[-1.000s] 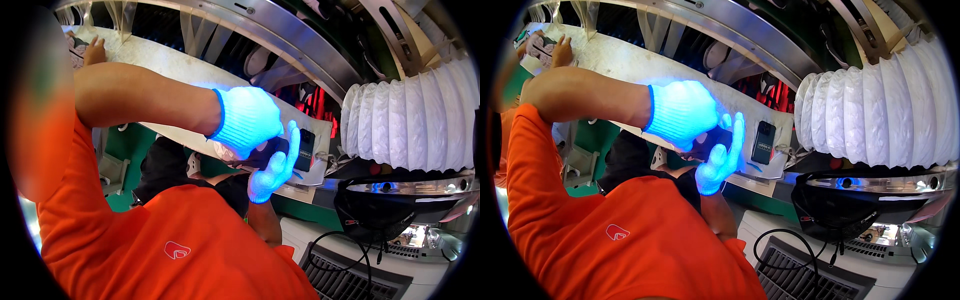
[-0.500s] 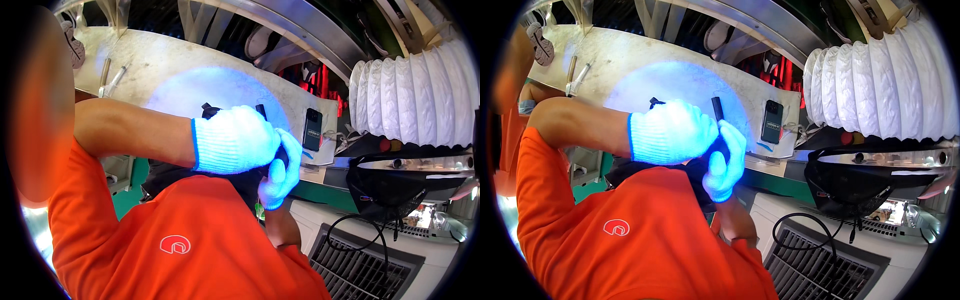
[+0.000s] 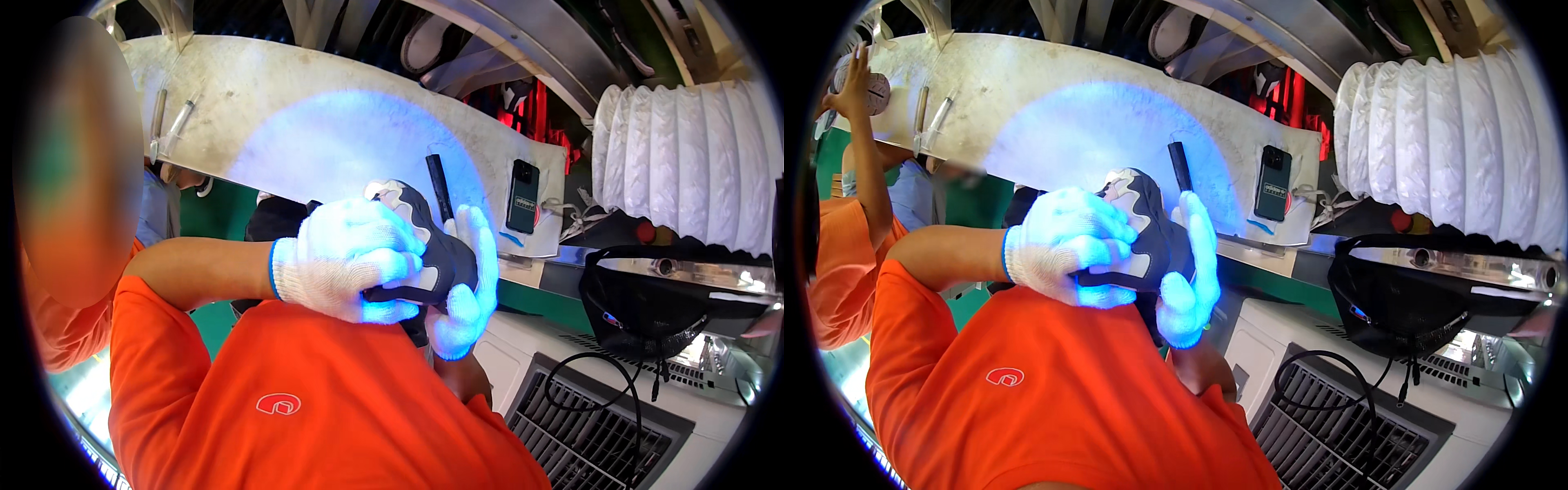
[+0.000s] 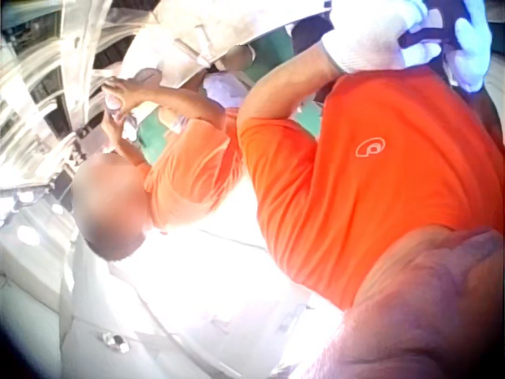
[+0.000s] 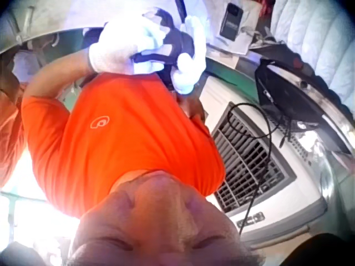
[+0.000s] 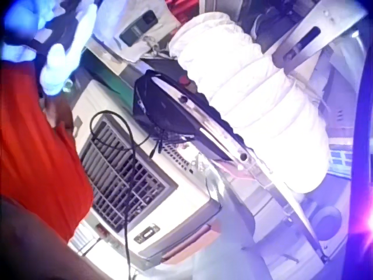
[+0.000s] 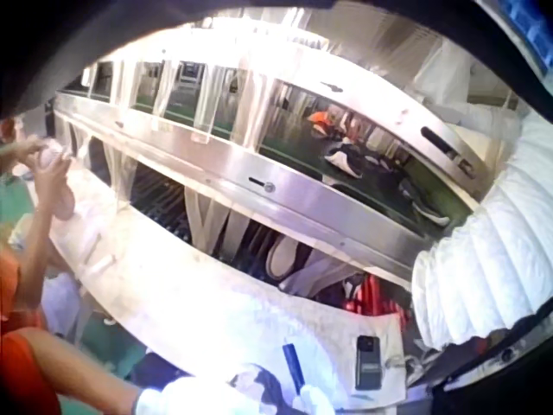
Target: The person assembles a sneaker by hand, using a syringe to inject adhesive into the sole and a scraper to smooth the surface. They repeatedly pick up and place the shoe on a conveyor belt while working at a factory workstation.
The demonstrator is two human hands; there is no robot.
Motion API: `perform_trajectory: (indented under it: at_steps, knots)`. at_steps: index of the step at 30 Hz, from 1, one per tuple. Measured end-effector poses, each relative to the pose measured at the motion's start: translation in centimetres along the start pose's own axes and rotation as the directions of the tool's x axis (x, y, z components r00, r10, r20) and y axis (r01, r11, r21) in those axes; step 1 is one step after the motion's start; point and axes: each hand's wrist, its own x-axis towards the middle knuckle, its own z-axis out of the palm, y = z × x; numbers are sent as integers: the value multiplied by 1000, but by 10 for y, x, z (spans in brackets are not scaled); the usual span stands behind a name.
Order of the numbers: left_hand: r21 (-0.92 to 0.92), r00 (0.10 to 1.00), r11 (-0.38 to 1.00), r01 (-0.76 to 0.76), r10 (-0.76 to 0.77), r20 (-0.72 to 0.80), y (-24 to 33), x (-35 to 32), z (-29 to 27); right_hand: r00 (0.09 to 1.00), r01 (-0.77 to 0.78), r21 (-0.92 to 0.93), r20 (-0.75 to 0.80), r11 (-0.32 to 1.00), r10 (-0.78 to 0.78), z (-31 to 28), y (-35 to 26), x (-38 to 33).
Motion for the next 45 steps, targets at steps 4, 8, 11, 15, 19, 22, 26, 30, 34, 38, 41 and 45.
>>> perform_trajectory:
  at_steps: [4,8,11,15,19,22,26,30,34,38,41,45]
  knots:
    - [-49,997,999,-21,18,-79,-8,-10,6,970,214,-287,171,934,-170,-8,-5,12]
    - [-105,997,993,-57,62,38,-30,12,-25,934,356,-329,109,875,-340,16,5,6]
    - [43,980,979,200,-201,2,-18,15,-57,956,281,-153,-37,947,-290,37,10,0]
    - [-277,816,789,548,-577,-29,24,-38,-53,947,317,17,48,948,-317,40,26,-4]
    - [-102,768,781,616,-624,-144,33,-65,-51,974,124,-518,-100,846,-204,4,76,64]
    - [-56,725,732,679,-681,-103,40,-57,-68,951,62,-909,-72,413,-302,-31,141,98]
    - [160,639,634,757,-769,19,40,-60,-88,998,18,-965,0,261,-67,-33,164,106]
    - [207,545,543,814,-837,53,42,-53,-92,990,-91,-701,10,708,138,-29,159,113]
    - [243,523,519,820,-851,51,36,-54,-94,903,-429,419,166,800,397,42,66,107]
    - [303,541,535,789,-838,70,36,-42,-93,925,-317,832,167,455,341,102,38,136]
    - [338,528,518,786,-846,69,39,-33,-90,947,-283,923,228,259,225,128,37,148]
    - [373,554,537,757,-829,68,33,-35,-91,968,-242,810,240,535,75,120,59,155]
